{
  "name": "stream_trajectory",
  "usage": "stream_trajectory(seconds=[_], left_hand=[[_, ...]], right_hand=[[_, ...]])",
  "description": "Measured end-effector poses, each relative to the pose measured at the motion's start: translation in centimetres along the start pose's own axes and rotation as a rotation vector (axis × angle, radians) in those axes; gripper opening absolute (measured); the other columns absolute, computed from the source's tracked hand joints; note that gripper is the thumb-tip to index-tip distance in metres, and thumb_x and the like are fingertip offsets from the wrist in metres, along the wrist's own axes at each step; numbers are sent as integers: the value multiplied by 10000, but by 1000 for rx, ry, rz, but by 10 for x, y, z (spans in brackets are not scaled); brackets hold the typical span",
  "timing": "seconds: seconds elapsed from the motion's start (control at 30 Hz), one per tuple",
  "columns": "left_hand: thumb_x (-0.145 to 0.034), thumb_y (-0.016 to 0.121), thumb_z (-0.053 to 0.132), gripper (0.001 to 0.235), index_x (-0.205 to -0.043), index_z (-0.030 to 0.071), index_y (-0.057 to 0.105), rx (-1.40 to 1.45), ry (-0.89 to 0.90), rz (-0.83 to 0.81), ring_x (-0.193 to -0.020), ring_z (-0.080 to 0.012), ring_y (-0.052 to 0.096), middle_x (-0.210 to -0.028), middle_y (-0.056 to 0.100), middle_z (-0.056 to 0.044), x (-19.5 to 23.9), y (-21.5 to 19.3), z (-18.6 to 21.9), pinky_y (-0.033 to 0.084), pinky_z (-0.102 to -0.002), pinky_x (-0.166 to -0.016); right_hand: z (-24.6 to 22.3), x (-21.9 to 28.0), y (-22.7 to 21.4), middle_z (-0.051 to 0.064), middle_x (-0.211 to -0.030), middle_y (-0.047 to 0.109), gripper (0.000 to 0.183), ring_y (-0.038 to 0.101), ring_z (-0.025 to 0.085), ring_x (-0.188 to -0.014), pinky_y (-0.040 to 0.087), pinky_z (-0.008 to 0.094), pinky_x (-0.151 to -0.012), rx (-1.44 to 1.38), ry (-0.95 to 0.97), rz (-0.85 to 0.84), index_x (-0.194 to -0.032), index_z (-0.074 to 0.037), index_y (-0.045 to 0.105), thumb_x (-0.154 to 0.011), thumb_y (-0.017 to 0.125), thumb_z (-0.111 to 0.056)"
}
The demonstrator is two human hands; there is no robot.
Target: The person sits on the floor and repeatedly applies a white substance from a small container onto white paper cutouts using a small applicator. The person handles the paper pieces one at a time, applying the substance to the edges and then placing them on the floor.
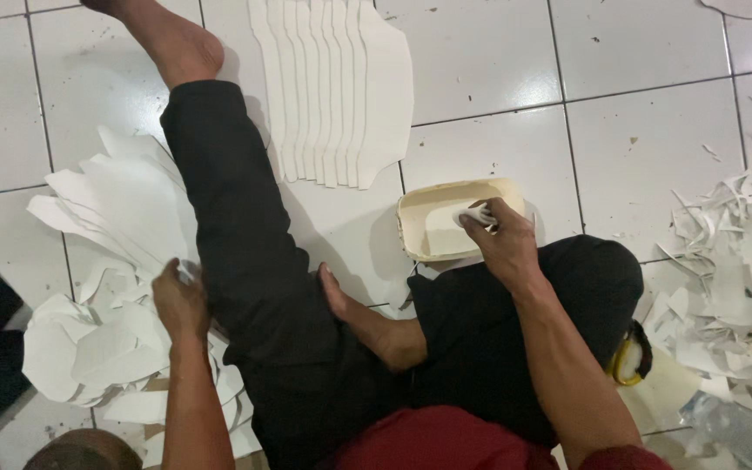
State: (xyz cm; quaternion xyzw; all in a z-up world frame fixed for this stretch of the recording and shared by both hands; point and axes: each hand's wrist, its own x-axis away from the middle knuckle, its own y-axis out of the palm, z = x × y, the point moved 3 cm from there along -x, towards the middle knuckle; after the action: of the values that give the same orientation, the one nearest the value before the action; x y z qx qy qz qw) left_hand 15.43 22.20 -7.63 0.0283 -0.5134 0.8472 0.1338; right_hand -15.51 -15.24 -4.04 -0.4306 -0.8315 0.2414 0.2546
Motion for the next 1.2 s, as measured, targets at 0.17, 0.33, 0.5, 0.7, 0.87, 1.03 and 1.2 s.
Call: stream_trajectory(seconds=[0.17, 0.33, 0.5, 0.7, 0.87, 1.03, 1.2], left_hand=[[-878, 512, 12, 323, -1195, -31, 469, -151, 227, 78, -995, -510, 473, -1122, 453, -306, 29, 4, 6, 377, -512, -862], [-888, 508, -5, 145, -1031, -6, 526, 29, 34, 32, -855, -428, 535, -977, 511, -258, 38, -20, 40, 380, -461, -809], [-944, 506, 108, 237, -1124, 1, 617, -151, 214, 47, -947, -393, 580, -1006, 574, -220, 16, 12, -21, 449, -452, -826], [-950, 629, 149, 176, -1001, -17, 599, 512, -53, 279, -672, -237, 599, -807, 585, -175, 7, -4, -25, 513, -321, -528], [-918, 592, 42, 378, -1239, -9, 398, 894, 120, 314, -867, -215, 531, -994, 489, -180, 17, -65, 62, 573, -348, -636], [-922, 524, -106, 560, -1370, 154, 310, 1038, 433, 245, -1076, -273, 514, -1195, 475, -192, 61, -114, 173, 504, -393, -951], [-860, 627, -99, 285, -1114, 8, 557, 1023, 539, 108, -1070, -201, 576, -1093, 601, -113, 106, -92, 225, 503, -279, -954]], right_hand=[[-1, 2, 3, 137, -854, 651, 225, 603, 291, -771, 490, 383, -708, 40, -94, 16, -969, -151, 663, -804, 723, -293], [-5, 4, -5, 146, -931, 633, 184, 611, 333, -871, 506, 373, -747, 19, -167, 62, -953, -120, 658, -830, 723, -241], [-6, 6, -6, 104, -1014, 606, 225, 600, 293, -884, 505, 372, -767, 38, -139, 52, -966, -146, 653, -806, 725, -287], [-6, 10, -8, 74, -774, 610, 208, 544, 209, -684, 452, 351, -654, -28, -75, 34, -991, -164, 650, -833, 695, -292], [-6, 9, -8, 76, -825, 599, 154, 545, 213, -735, 429, 333, -631, -2, -186, 6, -925, -106, 621, -843, 685, -219], [-4, 7, -6, -5, -761, 570, 185, 531, 113, -765, 425, 263, -711, 17, -279, -66, -854, -55, 589, -862, 677, -218], [0, -1, 0, 64, -660, 515, 301, 479, 221, -664, 316, 346, -594, 269, -266, -249, -713, -61, 473, -871, 621, -271]])
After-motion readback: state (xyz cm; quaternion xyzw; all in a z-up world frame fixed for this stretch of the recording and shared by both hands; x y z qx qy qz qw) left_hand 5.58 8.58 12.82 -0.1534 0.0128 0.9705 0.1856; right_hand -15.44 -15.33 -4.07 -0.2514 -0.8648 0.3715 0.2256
